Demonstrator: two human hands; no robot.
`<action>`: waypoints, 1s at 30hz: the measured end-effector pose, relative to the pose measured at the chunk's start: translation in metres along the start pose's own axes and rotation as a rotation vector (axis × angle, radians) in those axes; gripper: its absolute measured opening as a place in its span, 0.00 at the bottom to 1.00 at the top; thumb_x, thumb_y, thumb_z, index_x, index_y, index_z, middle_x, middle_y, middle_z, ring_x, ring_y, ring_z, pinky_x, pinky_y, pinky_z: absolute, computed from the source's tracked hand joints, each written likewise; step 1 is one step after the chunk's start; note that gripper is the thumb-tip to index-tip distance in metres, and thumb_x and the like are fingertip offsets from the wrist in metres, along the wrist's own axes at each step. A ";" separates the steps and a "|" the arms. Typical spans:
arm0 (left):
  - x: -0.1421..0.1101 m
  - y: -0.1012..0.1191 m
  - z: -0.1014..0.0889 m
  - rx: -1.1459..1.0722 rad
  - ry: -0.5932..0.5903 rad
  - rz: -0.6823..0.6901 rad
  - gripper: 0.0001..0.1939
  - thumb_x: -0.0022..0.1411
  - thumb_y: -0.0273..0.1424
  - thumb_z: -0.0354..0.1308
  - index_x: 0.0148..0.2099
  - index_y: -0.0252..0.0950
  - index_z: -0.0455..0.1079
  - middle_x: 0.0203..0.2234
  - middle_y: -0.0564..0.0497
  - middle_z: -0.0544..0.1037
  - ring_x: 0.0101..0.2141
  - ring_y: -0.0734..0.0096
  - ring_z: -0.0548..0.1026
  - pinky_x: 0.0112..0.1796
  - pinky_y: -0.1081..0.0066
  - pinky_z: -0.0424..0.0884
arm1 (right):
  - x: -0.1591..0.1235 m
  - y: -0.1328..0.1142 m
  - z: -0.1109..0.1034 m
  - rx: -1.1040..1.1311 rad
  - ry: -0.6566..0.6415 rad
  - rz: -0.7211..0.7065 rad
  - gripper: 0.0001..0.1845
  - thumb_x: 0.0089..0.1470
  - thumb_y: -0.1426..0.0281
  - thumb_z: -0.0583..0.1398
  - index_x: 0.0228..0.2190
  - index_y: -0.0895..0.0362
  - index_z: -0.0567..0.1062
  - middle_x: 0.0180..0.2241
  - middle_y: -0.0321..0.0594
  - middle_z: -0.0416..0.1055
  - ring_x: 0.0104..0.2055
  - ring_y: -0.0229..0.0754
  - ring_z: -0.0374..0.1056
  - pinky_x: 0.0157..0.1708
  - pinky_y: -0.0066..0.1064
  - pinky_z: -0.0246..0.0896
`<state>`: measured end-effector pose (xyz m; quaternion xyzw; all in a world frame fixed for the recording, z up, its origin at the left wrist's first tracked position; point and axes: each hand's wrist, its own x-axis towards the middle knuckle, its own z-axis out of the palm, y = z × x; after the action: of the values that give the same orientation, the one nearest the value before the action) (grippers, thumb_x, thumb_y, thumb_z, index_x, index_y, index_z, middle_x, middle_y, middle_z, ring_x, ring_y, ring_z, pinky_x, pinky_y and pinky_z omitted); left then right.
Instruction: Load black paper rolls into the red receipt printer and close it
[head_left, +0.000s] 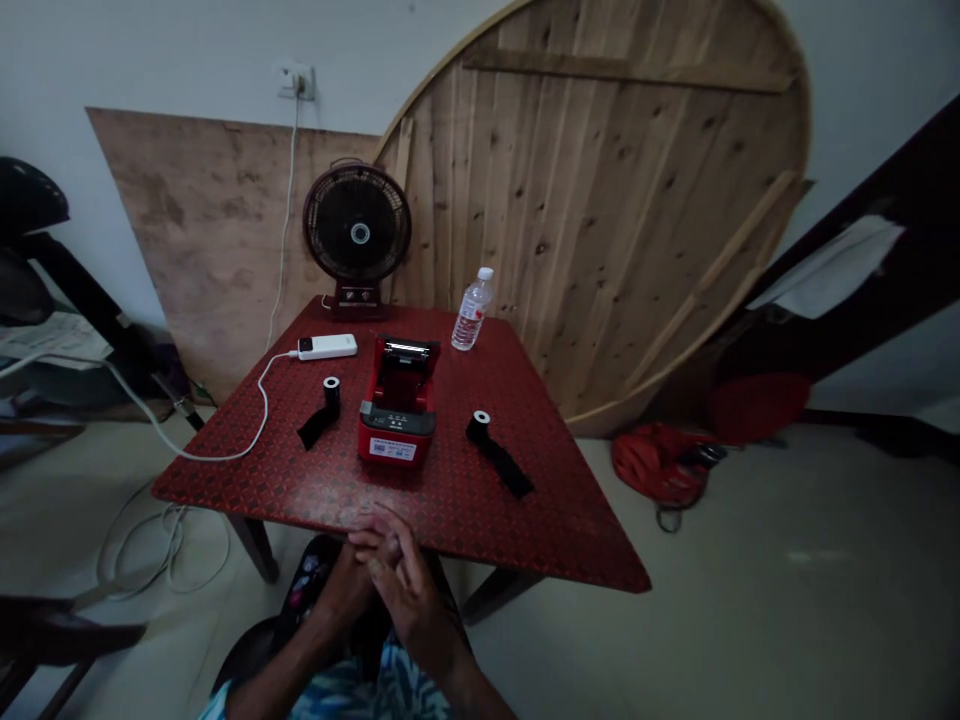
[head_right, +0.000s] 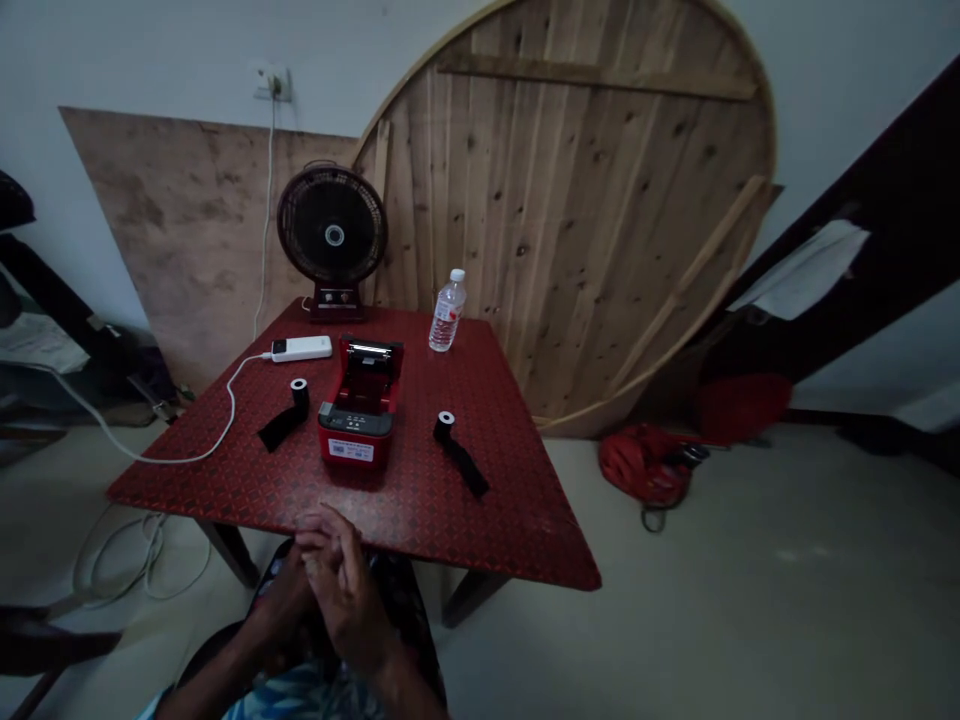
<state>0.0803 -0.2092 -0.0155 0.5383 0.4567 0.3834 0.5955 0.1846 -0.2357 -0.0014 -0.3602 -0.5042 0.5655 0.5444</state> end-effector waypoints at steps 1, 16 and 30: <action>0.001 0.004 -0.006 -0.007 0.025 0.004 0.17 0.52 0.43 0.59 0.41 0.36 0.71 0.32 0.48 0.77 0.31 0.65 0.75 0.34 0.68 0.71 | 0.001 -0.006 -0.011 -0.090 -0.013 -0.019 0.22 0.57 0.62 0.56 0.53 0.50 0.64 0.52 0.44 0.65 0.53 0.48 0.63 0.54 0.44 0.58; 0.126 0.087 -0.151 0.126 0.438 0.244 0.27 0.44 0.44 0.64 0.44 0.32 0.71 0.43 0.42 0.77 0.47 0.57 0.72 0.51 0.59 0.64 | 0.013 -0.030 -0.193 -0.539 0.705 -0.045 0.31 0.50 0.53 0.58 0.51 0.56 0.66 0.50 0.50 0.68 0.52 0.49 0.66 0.52 0.43 0.59; 0.168 0.046 -0.154 0.148 0.254 0.175 0.36 0.49 0.35 0.61 0.60 0.36 0.58 0.51 0.42 0.72 0.49 0.56 0.71 0.49 0.58 0.66 | 0.048 -0.044 -0.210 -0.444 0.641 -0.031 0.29 0.49 0.53 0.59 0.49 0.55 0.68 0.47 0.46 0.70 0.47 0.47 0.68 0.51 0.43 0.59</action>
<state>-0.0168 0.0005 0.0076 0.5656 0.5068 0.4640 0.4560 0.3894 -0.1563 -0.0009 -0.6200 -0.4238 0.2930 0.5917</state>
